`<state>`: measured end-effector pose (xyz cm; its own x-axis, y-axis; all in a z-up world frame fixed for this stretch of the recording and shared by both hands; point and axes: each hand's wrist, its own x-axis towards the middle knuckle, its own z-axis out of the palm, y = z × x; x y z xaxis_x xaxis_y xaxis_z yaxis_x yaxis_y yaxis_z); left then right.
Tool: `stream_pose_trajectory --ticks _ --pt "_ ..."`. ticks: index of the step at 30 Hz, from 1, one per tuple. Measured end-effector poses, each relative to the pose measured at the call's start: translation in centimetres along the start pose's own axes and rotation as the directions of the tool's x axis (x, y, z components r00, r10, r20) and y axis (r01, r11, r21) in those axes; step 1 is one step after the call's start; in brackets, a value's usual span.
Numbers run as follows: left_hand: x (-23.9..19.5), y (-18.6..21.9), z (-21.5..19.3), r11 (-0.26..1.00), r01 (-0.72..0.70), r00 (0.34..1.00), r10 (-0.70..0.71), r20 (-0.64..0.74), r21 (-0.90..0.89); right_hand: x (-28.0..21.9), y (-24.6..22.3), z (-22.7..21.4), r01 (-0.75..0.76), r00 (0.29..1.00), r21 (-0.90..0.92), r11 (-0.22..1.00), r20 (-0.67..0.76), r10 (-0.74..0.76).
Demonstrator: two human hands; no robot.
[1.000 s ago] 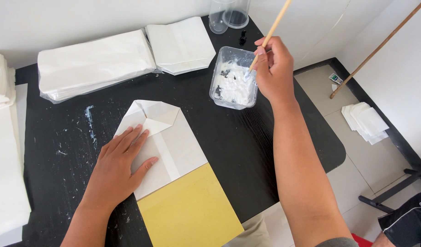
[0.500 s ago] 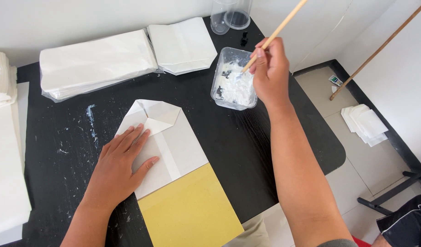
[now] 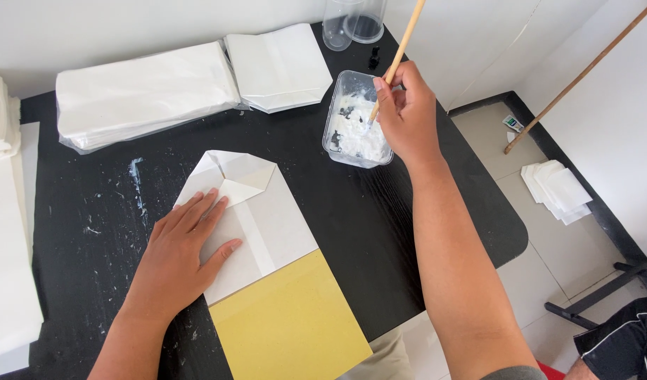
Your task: Manually assembling a paper bag by applying glue to flaps with a brush and folding them.
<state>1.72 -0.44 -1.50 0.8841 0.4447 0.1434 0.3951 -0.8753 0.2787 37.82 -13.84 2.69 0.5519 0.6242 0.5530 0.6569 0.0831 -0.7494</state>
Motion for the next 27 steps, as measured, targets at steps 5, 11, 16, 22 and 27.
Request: stream_pose_trajectory --ticks 5,11,16,22,27 --pt "0.1 -0.1 0.0 1.0 0.009 1.0 -0.009 0.018 0.002 0.0 -0.4 -0.4 0.034 0.997 0.056 0.998 -0.077 -0.03" --pt "0.0 0.0 0.0 1.0 0.005 1.0 -0.005 0.0 0.003 -0.1 0.4 -0.3 0.047 0.999 -0.003 0.999 0.023 -0.047" --pt "0.0 0.1 -0.1 1.0 -0.013 1.0 0.013 -0.026 0.007 -0.2 0.9 -0.4 0.139 0.983 0.012 0.99 -0.125 -0.137" --pt "0.1 0.3 -0.3 0.998 0.026 1.0 -0.025 0.015 -0.051 -0.5 0.5 0.0 0.131 0.988 0.023 0.991 0.077 -0.133" --pt "0.1 0.5 -0.6 0.996 0.021 0.999 -0.024 -0.029 -0.082 -0.4 0.4 0.0 0.154 0.987 0.043 0.987 -0.043 -0.152"
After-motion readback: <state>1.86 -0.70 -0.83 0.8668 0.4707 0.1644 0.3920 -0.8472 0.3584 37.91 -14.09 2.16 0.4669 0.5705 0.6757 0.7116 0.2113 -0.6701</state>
